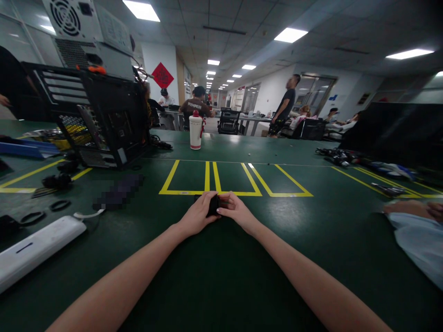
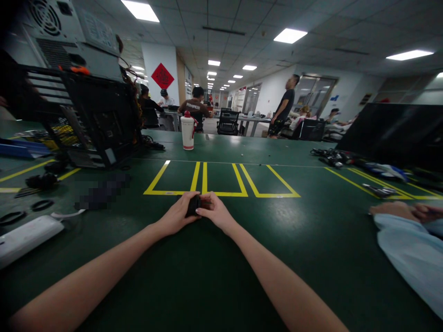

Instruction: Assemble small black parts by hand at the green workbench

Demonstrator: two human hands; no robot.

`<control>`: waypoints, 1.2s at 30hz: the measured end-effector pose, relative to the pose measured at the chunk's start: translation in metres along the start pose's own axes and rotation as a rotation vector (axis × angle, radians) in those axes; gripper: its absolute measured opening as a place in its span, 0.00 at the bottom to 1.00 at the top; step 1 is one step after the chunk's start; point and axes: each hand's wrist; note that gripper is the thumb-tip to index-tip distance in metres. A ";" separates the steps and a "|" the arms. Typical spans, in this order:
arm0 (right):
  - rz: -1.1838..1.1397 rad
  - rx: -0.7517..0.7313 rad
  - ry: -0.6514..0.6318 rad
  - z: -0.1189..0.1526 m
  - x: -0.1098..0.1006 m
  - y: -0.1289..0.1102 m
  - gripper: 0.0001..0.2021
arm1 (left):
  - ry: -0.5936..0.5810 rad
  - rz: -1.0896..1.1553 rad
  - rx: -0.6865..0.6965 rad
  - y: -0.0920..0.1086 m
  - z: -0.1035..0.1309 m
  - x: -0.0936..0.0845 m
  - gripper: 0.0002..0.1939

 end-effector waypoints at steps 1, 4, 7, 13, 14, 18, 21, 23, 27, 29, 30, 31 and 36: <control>-0.002 -0.003 -0.012 0.000 0.000 0.000 0.17 | -0.003 0.000 0.000 0.000 0.000 0.000 0.31; 0.005 -0.013 -0.007 0.000 0.000 0.000 0.15 | -0.007 -0.004 -0.004 -0.001 0.000 0.000 0.31; 0.029 -0.038 0.057 -0.001 0.001 0.000 0.10 | -0.006 -0.012 0.001 0.000 -0.001 0.000 0.32; 0.062 -0.022 0.089 -0.002 0.001 0.001 0.13 | 0.000 -0.016 0.011 0.000 0.000 0.000 0.32; 0.064 -0.015 0.088 -0.002 0.000 0.002 0.13 | 0.002 -0.016 0.011 0.000 0.000 0.000 0.32; 0.038 -0.010 0.029 -0.001 -0.001 0.003 0.16 | 0.005 0.004 0.006 0.000 0.000 0.000 0.31; 0.027 -0.027 0.028 0.000 0.000 0.002 0.15 | 0.010 0.016 0.003 0.000 -0.001 0.000 0.31; 0.044 -0.037 0.049 0.000 0.001 0.000 0.12 | 0.007 0.019 -0.001 0.000 -0.001 -0.001 0.32; 0.077 -0.039 0.092 -0.002 0.002 -0.001 0.11 | -0.002 0.025 -0.011 0.002 -0.001 -0.003 0.32; 0.093 -0.011 0.087 -0.002 0.001 -0.001 0.12 | -0.005 0.027 -0.007 0.003 0.000 -0.004 0.31; 0.098 0.001 0.073 -0.002 0.000 -0.001 0.13 | -0.006 0.027 -0.005 0.003 0.000 -0.004 0.31; 0.096 0.007 0.053 -0.001 0.000 0.000 0.13 | -0.005 0.026 -0.002 0.002 0.000 -0.003 0.31; 0.027 -0.030 -0.024 0.000 -0.002 0.002 0.16 | 0.009 0.016 0.006 -0.001 0.000 0.000 0.31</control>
Point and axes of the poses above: each hand's wrist, its own z-axis away from the middle knuckle, its own x-axis out of the palm, y = z × x, and after that the axes turned 13 degrees about x, right-handed
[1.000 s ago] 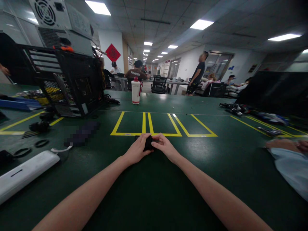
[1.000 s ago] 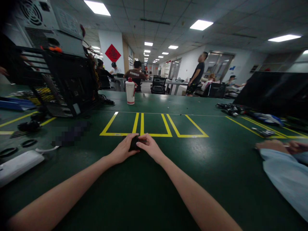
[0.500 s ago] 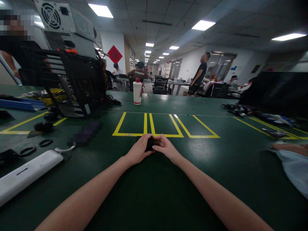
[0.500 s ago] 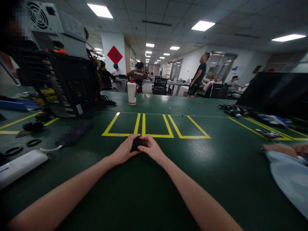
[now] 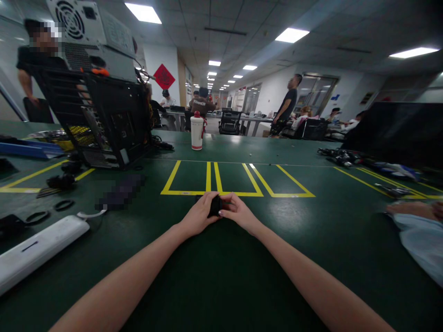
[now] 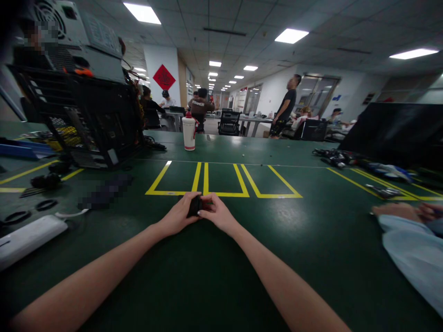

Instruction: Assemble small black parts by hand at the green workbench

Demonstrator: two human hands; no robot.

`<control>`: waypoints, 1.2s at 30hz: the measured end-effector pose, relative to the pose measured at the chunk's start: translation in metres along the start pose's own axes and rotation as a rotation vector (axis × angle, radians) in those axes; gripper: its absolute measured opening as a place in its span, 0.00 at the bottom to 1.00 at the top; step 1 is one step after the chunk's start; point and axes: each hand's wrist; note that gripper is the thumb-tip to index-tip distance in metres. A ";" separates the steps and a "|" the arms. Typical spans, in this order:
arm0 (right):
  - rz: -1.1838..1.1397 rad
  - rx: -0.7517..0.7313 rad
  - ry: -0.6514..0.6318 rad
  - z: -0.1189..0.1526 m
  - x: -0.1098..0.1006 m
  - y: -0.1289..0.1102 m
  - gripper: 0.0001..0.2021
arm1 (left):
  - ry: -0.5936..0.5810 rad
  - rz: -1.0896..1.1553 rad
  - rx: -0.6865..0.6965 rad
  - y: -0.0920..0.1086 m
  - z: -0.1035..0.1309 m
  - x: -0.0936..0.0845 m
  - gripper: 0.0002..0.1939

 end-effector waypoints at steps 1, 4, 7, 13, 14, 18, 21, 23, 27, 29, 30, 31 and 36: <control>-0.002 -0.004 0.009 0.000 0.000 0.000 0.15 | 0.003 -0.002 0.003 0.000 0.000 0.000 0.31; 0.015 -0.025 0.066 -0.002 0.003 0.000 0.09 | 0.011 -0.002 0.011 0.000 -0.001 0.000 0.32; 0.027 -0.024 0.105 -0.004 0.003 -0.002 0.10 | 0.009 0.001 0.011 0.001 -0.001 -0.001 0.31; 0.045 0.062 0.054 -0.002 0.000 -0.003 0.15 | -0.009 -0.001 -0.011 0.001 -0.001 -0.001 0.31; 0.030 0.059 0.033 -0.001 0.000 -0.002 0.16 | -0.009 0.000 -0.013 0.001 -0.001 -0.001 0.31; -0.001 0.031 0.017 0.001 0.001 -0.003 0.15 | -0.016 -0.001 -0.020 0.001 0.000 -0.001 0.31; 0.020 0.017 0.055 0.001 0.003 -0.006 0.11 | -0.016 0.001 -0.020 0.002 0.000 -0.002 0.31; 0.038 0.033 0.080 0.001 0.004 -0.007 0.12 | -0.013 0.002 -0.015 0.002 0.000 -0.003 0.31; 0.046 0.071 0.079 -0.001 0.001 -0.004 0.14 | 0.001 -0.003 -0.012 0.002 -0.001 -0.001 0.31; 0.010 0.047 0.035 -0.002 -0.001 0.000 0.15 | 0.007 -0.005 -0.009 0.000 -0.001 0.000 0.31; -0.011 0.031 0.013 -0.003 -0.002 0.002 0.17 | 0.007 -0.007 -0.007 0.000 -0.001 0.000 0.31; -0.027 0.019 -0.003 -0.003 -0.002 0.003 0.19 | 0.004 -0.009 -0.006 -0.001 -0.001 0.001 0.31; -0.004 -0.004 0.056 -0.003 0.001 0.000 0.12 | -0.004 -0.019 -0.010 0.000 -0.001 0.000 0.32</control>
Point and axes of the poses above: each hand's wrist, its own z-axis away from the middle knuckle, its own x-axis out of the palm, y = z × x, and after that the axes turned 13 degrees about x, right-handed
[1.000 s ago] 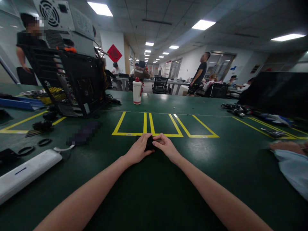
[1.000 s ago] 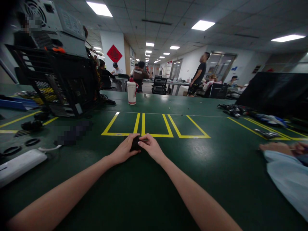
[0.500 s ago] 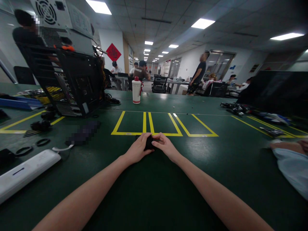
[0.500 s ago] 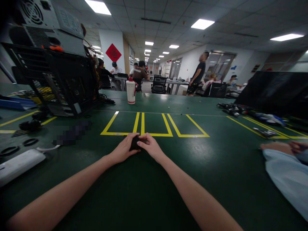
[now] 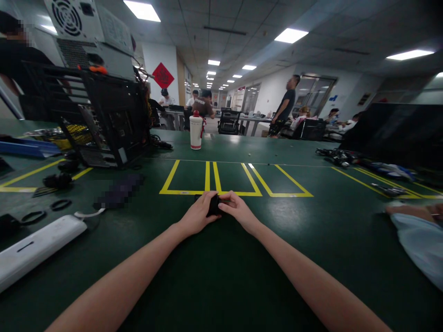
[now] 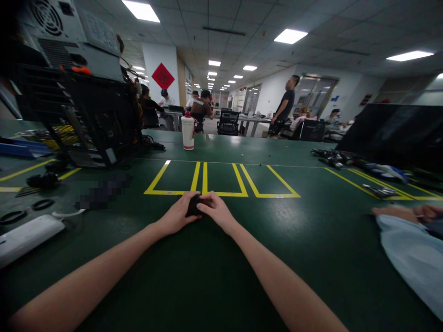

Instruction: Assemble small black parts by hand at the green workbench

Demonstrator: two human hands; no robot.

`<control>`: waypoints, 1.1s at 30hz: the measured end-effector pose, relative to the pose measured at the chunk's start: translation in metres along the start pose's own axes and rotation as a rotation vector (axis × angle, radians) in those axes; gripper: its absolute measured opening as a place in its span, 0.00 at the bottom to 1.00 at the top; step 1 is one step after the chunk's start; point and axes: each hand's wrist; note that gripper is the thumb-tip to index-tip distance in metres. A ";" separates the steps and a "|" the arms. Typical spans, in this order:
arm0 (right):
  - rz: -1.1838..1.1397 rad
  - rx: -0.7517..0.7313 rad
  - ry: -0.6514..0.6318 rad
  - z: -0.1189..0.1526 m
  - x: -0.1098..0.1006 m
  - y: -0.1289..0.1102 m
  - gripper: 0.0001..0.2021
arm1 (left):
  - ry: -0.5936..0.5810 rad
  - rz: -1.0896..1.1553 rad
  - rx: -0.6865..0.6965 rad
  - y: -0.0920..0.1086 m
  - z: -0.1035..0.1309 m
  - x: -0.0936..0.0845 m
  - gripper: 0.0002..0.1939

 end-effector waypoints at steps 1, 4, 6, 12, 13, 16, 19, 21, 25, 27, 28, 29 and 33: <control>0.013 -0.003 0.025 0.000 0.001 -0.002 0.11 | 0.002 0.001 0.001 0.001 0.000 -0.001 0.32; 0.046 0.004 0.062 0.000 0.001 -0.005 0.12 | -0.001 0.007 0.008 0.002 -0.001 -0.002 0.31; 0.064 0.030 0.061 0.000 0.000 -0.005 0.13 | 0.001 0.008 0.009 0.002 0.000 -0.002 0.31; 0.020 0.039 -0.036 0.001 -0.002 -0.002 0.16 | 0.003 0.013 0.000 0.001 0.000 -0.001 0.30; 0.010 0.034 -0.036 0.001 -0.002 -0.002 0.16 | 0.003 0.013 0.001 0.001 0.001 -0.001 0.30; 0.012 0.017 0.002 0.002 0.001 -0.003 0.12 | -0.002 0.008 0.000 0.002 0.000 -0.002 0.30; 0.033 0.005 0.031 0.001 0.002 -0.005 0.12 | -0.008 0.006 -0.001 0.002 0.000 -0.002 0.31; 0.048 0.015 0.042 0.000 0.002 -0.004 0.13 | 0.000 0.005 0.001 0.001 0.000 -0.001 0.31; 0.048 0.048 0.025 0.000 -0.001 -0.002 0.15 | 0.008 0.003 -0.003 0.000 0.000 0.000 0.31; 0.025 0.036 -0.014 0.001 -0.001 -0.002 0.17 | -0.002 0.010 -0.010 0.001 0.000 -0.001 0.31; 0.014 0.028 -0.030 0.002 -0.001 -0.002 0.18 | -0.008 0.013 -0.014 0.001 0.001 -0.001 0.30; 0.006 0.023 -0.043 0.002 -0.001 -0.002 0.18 | -0.011 0.015 -0.018 0.001 0.001 -0.002 0.30; 0.022 0.005 0.005 0.003 0.001 -0.004 0.11 | -0.012 0.006 -0.014 0.002 0.001 -0.002 0.31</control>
Point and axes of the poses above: each hand's wrist, its own z-axis away from the middle knuckle, its own x-axis out of the palm, y = z × x, and after that the axes turned 13 degrees about x, right-handed
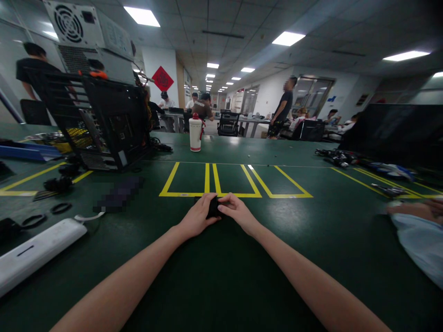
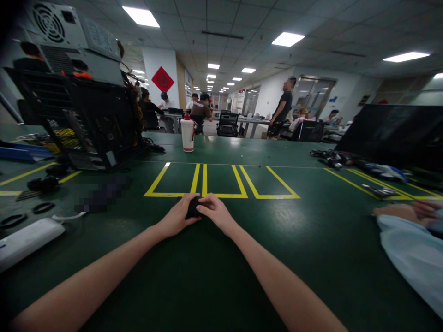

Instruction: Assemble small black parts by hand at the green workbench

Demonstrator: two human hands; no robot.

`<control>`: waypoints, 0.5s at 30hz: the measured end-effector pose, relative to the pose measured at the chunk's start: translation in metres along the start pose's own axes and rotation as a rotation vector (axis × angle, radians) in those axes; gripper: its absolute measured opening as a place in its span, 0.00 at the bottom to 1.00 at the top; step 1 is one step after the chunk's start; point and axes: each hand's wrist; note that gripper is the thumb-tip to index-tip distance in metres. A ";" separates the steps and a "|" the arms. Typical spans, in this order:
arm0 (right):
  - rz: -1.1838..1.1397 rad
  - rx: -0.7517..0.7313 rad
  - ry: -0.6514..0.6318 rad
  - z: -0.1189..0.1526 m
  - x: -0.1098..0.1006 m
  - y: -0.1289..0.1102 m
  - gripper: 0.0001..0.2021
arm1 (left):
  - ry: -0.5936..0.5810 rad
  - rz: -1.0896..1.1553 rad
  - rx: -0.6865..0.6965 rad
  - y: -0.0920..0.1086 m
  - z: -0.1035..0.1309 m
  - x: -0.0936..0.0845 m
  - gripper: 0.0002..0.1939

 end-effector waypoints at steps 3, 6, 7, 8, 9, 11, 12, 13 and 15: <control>0.030 -0.010 0.065 -0.001 0.001 -0.001 0.09 | 0.003 -0.004 0.011 0.000 0.000 0.000 0.31; 0.040 0.031 0.078 -0.002 -0.001 0.000 0.13 | 0.001 -0.002 0.008 0.002 -0.001 0.000 0.31; 0.042 0.044 0.071 -0.002 -0.001 0.001 0.14 | 0.000 -0.001 0.006 0.002 -0.001 -0.001 0.31; 0.042 0.052 0.056 -0.002 -0.002 0.001 0.14 | -0.003 0.000 0.004 0.002 -0.001 -0.001 0.31; 0.038 0.053 0.040 -0.001 -0.002 0.001 0.14 | -0.006 0.002 0.003 0.003 -0.001 -0.001 0.31; 0.019 0.038 0.006 -0.001 -0.002 0.001 0.15 | -0.010 0.005 0.000 0.003 -0.001 -0.001 0.31; 0.010 0.028 -0.002 0.000 -0.002 0.001 0.15 | -0.010 0.005 -0.001 0.002 -0.001 -0.001 0.31; 0.008 0.020 -0.001 0.001 -0.002 0.000 0.14 | -0.008 0.002 -0.001 0.002 -0.001 -0.001 0.30; 0.022 0.011 0.016 0.001 -0.001 0.000 0.12 | -0.002 -0.005 0.002 0.002 -0.001 -0.001 0.31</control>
Point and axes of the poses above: each hand's wrist, its own z-axis away from the middle knuckle, its own x-axis out of the palm, y = z × x, and after that the axes turned 13 degrees about x, right-handed
